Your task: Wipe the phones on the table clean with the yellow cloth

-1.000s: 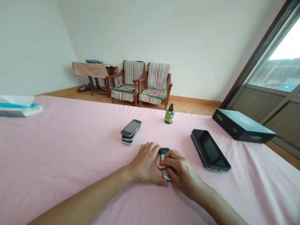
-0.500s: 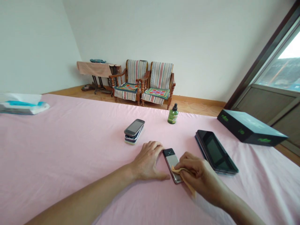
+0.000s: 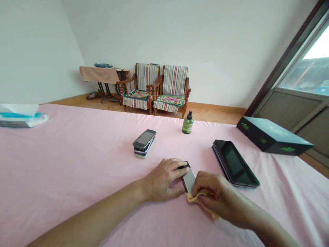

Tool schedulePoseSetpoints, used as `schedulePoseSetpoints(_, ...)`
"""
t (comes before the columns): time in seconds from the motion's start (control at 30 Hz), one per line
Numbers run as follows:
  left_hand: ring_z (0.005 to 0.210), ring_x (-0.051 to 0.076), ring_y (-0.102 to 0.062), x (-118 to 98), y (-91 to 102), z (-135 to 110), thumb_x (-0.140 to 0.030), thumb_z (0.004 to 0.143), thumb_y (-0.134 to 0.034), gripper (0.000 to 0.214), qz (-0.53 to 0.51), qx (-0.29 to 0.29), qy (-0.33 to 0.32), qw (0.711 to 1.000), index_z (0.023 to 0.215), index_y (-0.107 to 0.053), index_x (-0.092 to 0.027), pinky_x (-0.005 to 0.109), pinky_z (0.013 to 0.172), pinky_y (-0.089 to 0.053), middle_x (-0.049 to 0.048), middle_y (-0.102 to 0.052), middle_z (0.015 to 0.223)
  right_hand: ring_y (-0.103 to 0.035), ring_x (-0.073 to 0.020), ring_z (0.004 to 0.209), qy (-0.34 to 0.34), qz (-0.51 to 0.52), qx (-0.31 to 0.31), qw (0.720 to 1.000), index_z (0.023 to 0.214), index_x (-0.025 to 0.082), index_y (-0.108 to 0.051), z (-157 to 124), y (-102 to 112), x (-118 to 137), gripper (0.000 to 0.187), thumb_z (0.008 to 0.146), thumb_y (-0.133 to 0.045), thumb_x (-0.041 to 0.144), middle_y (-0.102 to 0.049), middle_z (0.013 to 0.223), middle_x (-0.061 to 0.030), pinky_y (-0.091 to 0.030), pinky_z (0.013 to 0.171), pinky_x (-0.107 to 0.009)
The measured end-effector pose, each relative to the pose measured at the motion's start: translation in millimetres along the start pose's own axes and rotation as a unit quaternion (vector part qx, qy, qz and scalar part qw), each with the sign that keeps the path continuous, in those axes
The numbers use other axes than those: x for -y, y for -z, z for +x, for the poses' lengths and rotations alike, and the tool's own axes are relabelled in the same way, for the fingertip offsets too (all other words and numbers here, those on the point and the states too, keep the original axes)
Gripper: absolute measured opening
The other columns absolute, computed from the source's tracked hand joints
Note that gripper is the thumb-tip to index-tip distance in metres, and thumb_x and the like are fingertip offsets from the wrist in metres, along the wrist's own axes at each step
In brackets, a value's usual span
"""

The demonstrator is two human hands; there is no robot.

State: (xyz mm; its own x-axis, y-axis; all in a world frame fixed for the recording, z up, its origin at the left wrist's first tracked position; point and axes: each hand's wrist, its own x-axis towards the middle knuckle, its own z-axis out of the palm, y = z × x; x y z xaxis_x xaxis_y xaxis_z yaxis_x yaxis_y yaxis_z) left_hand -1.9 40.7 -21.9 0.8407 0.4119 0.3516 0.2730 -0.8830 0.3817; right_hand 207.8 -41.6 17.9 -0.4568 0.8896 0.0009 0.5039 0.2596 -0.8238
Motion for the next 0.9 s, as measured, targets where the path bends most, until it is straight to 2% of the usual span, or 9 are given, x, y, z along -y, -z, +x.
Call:
schedulePoseSetpoints(0.1, 0.128, 0.030, -0.045, 0, -0.7, 0, -0.035, 0.085, -0.066, 0.052, -0.014, -0.008, -0.006, 1.000, 0.133, -0.052, -0.017, 0.047, 0.107, -0.036, 0.0150, -0.052, 0.138, -0.058, -0.0112, 0.078, 0.035, -0.027, -0.003, 0.999, 0.077, 0.018, -0.064, 3, -8, -1, 0.023, 0.075, -0.054, -0.003, -0.061, 0.088, -0.0012, -0.043, 0.069, -0.021)
schedulePoseSetpoints(0.23, 0.132, 0.028, -0.041, 0, -0.3, 1, -0.028, 0.087, -0.062, 0.048, -0.041, -0.009, -0.023, 0.999, 0.132, -0.052, -0.011, 0.042, 0.111, -0.035, 0.0180, -0.049, 0.139, -0.054, -0.0094, 0.073, 0.027, -0.059, -0.002, 0.998, 0.075, 0.017, -0.059, 5, -10, 0, 0.027, 0.068, -0.050, -0.008, -0.058, 0.085, 0.0006, -0.039, 0.065, -0.019)
schedulePoseSetpoints(0.4, 0.133, 0.029, -0.041, -1, -0.8, 1, -0.024, 0.086, -0.062, 0.049, -0.045, -0.013, -0.024, 0.999, 0.132, -0.052, -0.011, 0.044, 0.112, -0.035, 0.0182, -0.049, 0.140, -0.052, -0.0080, 0.070, 0.005, -0.074, 0.030, 0.997, 0.073, 0.017, -0.057, 2, 2, -3, 0.031, 0.060, -0.043, -0.008, -0.057, 0.085, 0.0013, -0.036, 0.061, -0.019)
schedulePoseSetpoints(0.47, 0.132, 0.030, -0.042, -1, -1.3, 0, -0.023, 0.085, -0.063, 0.049, -0.046, -0.020, -0.022, 0.998, 0.132, -0.052, -0.012, 0.045, 0.110, -0.037, 0.0179, -0.049, 0.139, -0.050, -0.0083, 0.067, -0.017, -0.092, 0.024, 0.995, 0.070, 0.017, -0.056, -1, 10, -7, 0.030, 0.059, -0.042, -0.006, -0.056, 0.081, 0.0017, -0.035, 0.059, -0.020)
schedulePoseSetpoints(0.6, 0.131, 0.030, -0.044, -3, 1.5, -2, -0.024, 0.080, -0.068, 0.055, -0.053, -0.020, -0.007, 0.998, 0.133, -0.052, -0.015, 0.045, 0.108, -0.038, 0.0175, -0.048, 0.140, -0.046, -0.0096, 0.061, -0.036, -0.141, -0.066, 0.987, 0.067, 0.018, -0.051, -2, 24, -18, 0.023, 0.064, -0.044, -0.004, -0.051, 0.069, 0.0033, -0.031, 0.054, -0.022)
schedulePoseSetpoints(0.7, 0.130, 0.033, -0.042, -4, 5.7, -2, -0.039, 0.071, -0.079, 0.073, -0.052, -0.010, 0.032, 0.998, 0.133, -0.050, -0.015, 0.047, 0.107, -0.038, 0.0188, -0.042, 0.144, -0.048, -0.0112, 0.061, -0.022, -0.121, -0.147, 0.981, 0.070, 0.020, -0.050, 3, 24, -25, 0.018, 0.071, -0.048, 0.002, -0.051, 0.067, 0.0039, -0.033, 0.055, -0.023)
schedulePoseSetpoints(0.8, 0.123, 0.036, -0.045, -8, 6.4, 0, -0.058, 0.060, -0.082, 0.096, -0.034, -0.032, 0.088, 0.995, 0.135, -0.044, -0.014, 0.053, 0.105, -0.036, 0.0195, -0.048, 0.136, -0.051, -0.0125, 0.063, -0.016, -0.109, -0.223, 0.969, 0.071, 0.020, -0.052, 11, 15, -27, 0.013, 0.077, -0.051, 0.008, -0.054, 0.068, 0.0028, -0.036, 0.058, -0.024)
schedulePoseSetpoints(0.9, 0.113, 0.036, -0.049, -18, 3.1, 2, -0.068, 0.052, -0.081, 0.105, -0.011, -0.058, 0.127, 0.990, 0.130, -0.045, -0.007, 0.054, 0.100, -0.039, 0.0208, -0.052, 0.125, -0.053, -0.0136, 0.064, -0.023, -0.110, -0.260, 0.959, 0.072, 0.020, -0.056, 21, 8, -26, 0.010, 0.080, -0.053, 0.014, -0.057, 0.070, 0.0012, -0.037, 0.059, -0.025)
